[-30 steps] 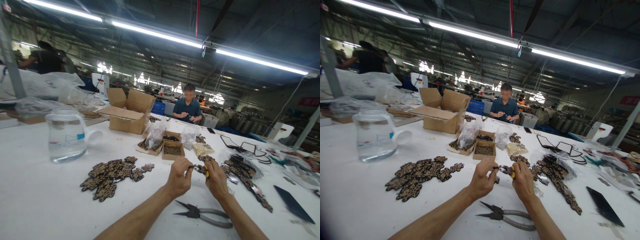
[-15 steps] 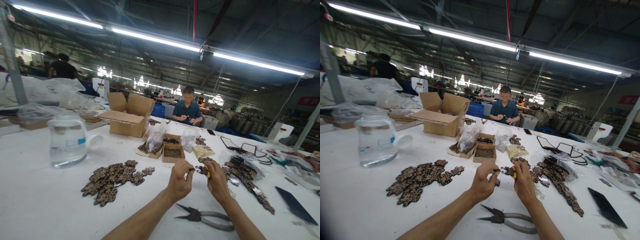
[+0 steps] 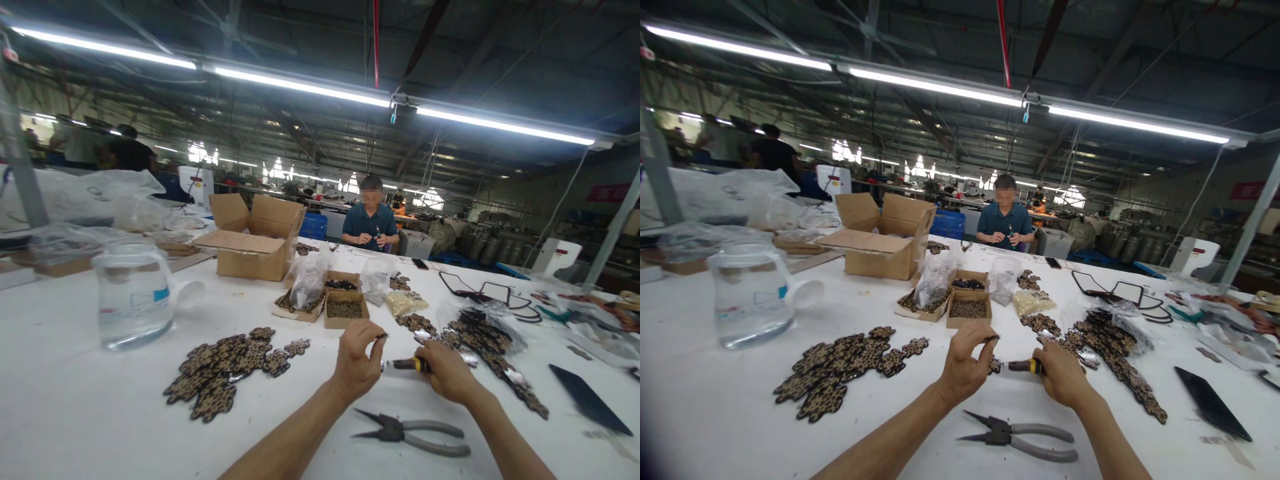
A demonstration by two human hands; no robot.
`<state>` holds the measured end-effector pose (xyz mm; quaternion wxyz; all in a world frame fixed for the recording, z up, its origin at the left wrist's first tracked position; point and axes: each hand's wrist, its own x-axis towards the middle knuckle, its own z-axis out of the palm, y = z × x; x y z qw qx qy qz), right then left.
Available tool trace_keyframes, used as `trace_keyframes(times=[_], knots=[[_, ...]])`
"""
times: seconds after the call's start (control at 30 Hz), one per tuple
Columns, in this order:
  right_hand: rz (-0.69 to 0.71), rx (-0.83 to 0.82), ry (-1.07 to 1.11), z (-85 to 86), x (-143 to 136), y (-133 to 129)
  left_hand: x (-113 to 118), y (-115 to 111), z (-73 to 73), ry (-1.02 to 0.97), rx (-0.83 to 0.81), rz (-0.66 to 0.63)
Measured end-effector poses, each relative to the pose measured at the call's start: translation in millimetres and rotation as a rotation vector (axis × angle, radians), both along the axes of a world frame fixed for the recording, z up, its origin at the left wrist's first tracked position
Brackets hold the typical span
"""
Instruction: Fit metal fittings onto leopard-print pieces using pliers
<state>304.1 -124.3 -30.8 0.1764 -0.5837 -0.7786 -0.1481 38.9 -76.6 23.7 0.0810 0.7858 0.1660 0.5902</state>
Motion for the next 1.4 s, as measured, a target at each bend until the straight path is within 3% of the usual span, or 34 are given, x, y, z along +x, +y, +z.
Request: trace_keyframes(times=[0.27, 0.37, 0.47, 0.57, 0.67, 0.77, 0.9, 1.17, 1.4], knots=[[0.026, -0.237, 0.131, 8.8, 0, -10, 2, -3, -0.9, 0.002, -0.082, -0.032], [0.063, -0.317, 0.228, 15.8, 2, -13, 7, -5, -5.3, -0.006, -0.231, -0.086], [0.143, -0.286, 0.491, 26.6, -4, -11, 13, -4, -11.0, -0.053, -0.483, -0.172], [0.213, -0.234, 0.886, 35.8, -23, -5, 18, 1, -15.9, -0.114, -0.678, -0.281], [0.262, -0.213, 1.190, 36.5, -43, 1, 21, 5, -20.2, -0.147, -0.780, -0.351], [0.268, -0.179, 1.331, 32.0, -56, 2, 24, 5, -24.8, -0.134, -0.804, -0.364], [0.296, -0.136, 1.359, 29.9, -63, -1, 28, 2, -31.1, -0.113, -0.787, -0.346], [0.311, -0.080, 1.208, 35.4, -64, -6, 30, 4, -35.8, -0.095, -0.769, -0.342], [0.347, 0.104, 0.910, 49.6, -68, -17, 28, -1, -29.7, -0.108, -0.758, -0.341]])
